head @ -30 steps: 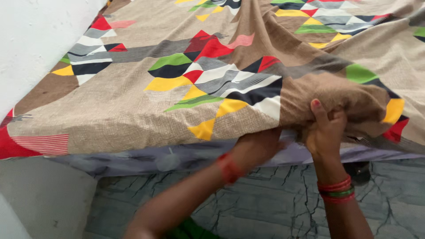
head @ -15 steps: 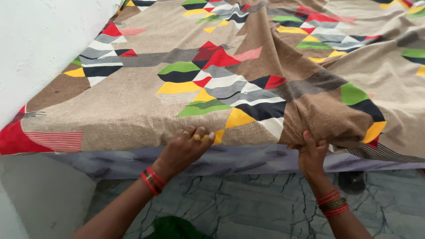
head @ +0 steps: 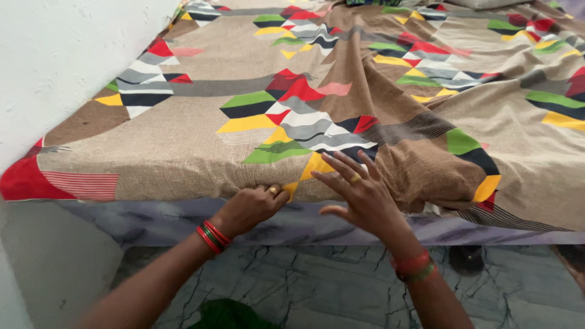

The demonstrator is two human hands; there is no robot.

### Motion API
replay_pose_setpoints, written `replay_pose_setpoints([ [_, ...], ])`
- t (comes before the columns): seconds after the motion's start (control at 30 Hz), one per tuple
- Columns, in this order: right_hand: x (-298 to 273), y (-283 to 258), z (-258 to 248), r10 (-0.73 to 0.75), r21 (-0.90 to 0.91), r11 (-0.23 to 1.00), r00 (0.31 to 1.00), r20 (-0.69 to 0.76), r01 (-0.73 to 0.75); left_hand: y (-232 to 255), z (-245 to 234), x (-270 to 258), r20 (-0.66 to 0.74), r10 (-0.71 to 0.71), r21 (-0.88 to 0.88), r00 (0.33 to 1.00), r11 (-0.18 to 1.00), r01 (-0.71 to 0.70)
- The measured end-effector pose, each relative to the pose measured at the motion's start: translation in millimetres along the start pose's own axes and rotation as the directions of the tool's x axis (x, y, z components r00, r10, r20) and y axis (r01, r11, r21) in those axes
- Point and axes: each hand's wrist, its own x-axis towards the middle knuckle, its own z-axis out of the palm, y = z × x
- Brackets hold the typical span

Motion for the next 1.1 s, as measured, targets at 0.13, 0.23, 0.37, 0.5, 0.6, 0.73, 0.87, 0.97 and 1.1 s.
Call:
replay_pose_setpoints([
  [0.13,-28,28,66,-0.039,-0.139,0.990,0.999,0.010,0.040,5,3,-3,0.002,-0.081,-0.079,0.997,0.994,0.081],
  [0.23,-60,37,98,-0.081,-0.194,0.979,0.992,-0.092,0.062,3,0,-7,0.003,-0.076,-0.082,0.997,0.994,0.076],
  [0.37,-78,47,109,-0.118,-0.124,0.986,0.989,-0.090,0.107,10,-12,-15,-0.067,-0.078,-0.052,0.995,0.996,0.075],
  [0.5,-87,47,110,-0.108,-0.027,0.994,0.992,-0.071,0.107,-3,-8,-22,-0.184,-0.054,0.030,0.981,0.998,0.060],
  [0.6,-91,47,113,-0.102,-0.037,0.994,0.990,-0.095,0.099,-23,4,-24,-0.186,-0.131,-0.019,0.974,0.991,0.130],
  [0.73,-91,45,120,-0.101,-0.093,0.992,0.988,-0.119,0.090,-24,14,-29,-0.180,-0.183,0.085,0.967,0.976,0.200],
  [0.87,-86,40,111,-0.114,-0.091,0.990,0.986,-0.125,0.103,-19,24,-32,-0.181,-0.216,0.140,0.959,0.960,0.243],
  [0.97,-72,47,90,-0.135,-0.003,0.991,0.985,-0.112,0.135,-21,31,-31,-0.227,-0.210,0.154,0.951,0.957,0.247],
  [1.1,-53,57,53,0.140,0.011,0.990,0.981,-0.137,-0.139,-20,38,-31,-0.285,-0.210,0.159,0.935,0.952,0.262],
])
